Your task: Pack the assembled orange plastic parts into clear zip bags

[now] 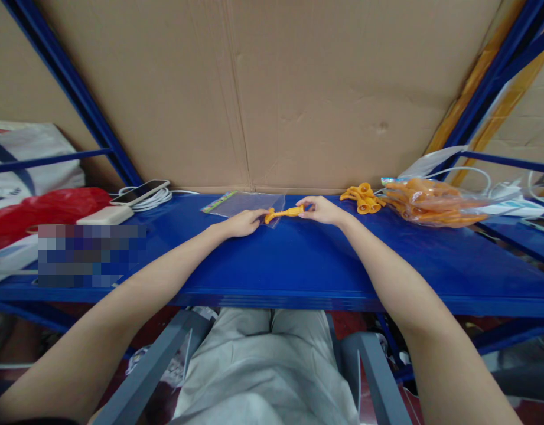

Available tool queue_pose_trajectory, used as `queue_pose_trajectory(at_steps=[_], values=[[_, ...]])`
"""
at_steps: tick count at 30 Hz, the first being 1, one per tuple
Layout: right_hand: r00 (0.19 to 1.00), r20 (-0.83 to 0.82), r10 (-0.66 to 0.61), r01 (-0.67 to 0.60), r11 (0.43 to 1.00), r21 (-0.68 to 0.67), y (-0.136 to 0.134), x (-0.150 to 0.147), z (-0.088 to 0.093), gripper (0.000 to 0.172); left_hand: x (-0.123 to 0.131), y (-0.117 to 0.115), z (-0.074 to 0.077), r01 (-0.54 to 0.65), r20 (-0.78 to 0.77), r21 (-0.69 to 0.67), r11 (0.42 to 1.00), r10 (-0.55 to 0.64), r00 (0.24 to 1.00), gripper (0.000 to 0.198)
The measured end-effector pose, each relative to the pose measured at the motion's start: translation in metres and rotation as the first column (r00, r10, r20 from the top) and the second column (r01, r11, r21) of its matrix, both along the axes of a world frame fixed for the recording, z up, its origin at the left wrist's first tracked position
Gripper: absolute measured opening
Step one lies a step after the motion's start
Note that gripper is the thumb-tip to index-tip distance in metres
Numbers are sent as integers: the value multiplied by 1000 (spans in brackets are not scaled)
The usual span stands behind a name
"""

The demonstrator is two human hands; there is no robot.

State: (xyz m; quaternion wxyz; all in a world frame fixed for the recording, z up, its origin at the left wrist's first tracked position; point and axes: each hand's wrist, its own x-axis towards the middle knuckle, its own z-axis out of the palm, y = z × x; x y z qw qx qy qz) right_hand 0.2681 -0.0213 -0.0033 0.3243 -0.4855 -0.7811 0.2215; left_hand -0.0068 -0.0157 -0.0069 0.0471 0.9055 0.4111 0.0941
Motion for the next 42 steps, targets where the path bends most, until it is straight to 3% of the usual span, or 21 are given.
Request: queue_pose_trajectory(at_steps=[6,15,22,24,27,31,33,36,42], values=[[1000,-9,6,-6,999,32,0,-1,0,30,2,-3,-1,-38,19,34,999,38,999,51],[999,-22,-45,47,995,90,0,-19,-2,37,7,-8,-3,53,24,118,992,-56,998,58],[998,-61,-6,14,991,133,1,-36,-10,35,8,-5,-4,66,19,156,986,-70,997,56],[998,-67,-1,10,991,132,1,-39,-10,35,5,-3,0,7,44,179,984,-16,999,51],[996,-84,0,11,992,129,0,-39,-9,32,-4,3,8,-231,89,186,955,218,972,45],[992,-124,5,9,993,116,-1,-36,-8,30,-27,12,14,-600,98,111,792,592,800,45],[990,-142,8,9,993,120,0,-35,-8,29,-38,17,13,-697,77,44,716,693,717,47],[989,-151,-4,22,993,117,0,-34,-9,29,-46,25,10,-724,65,-69,686,728,683,49],[985,-172,-13,22,998,53,2,-34,-10,33,-38,29,8,-638,72,-126,760,648,758,49]])
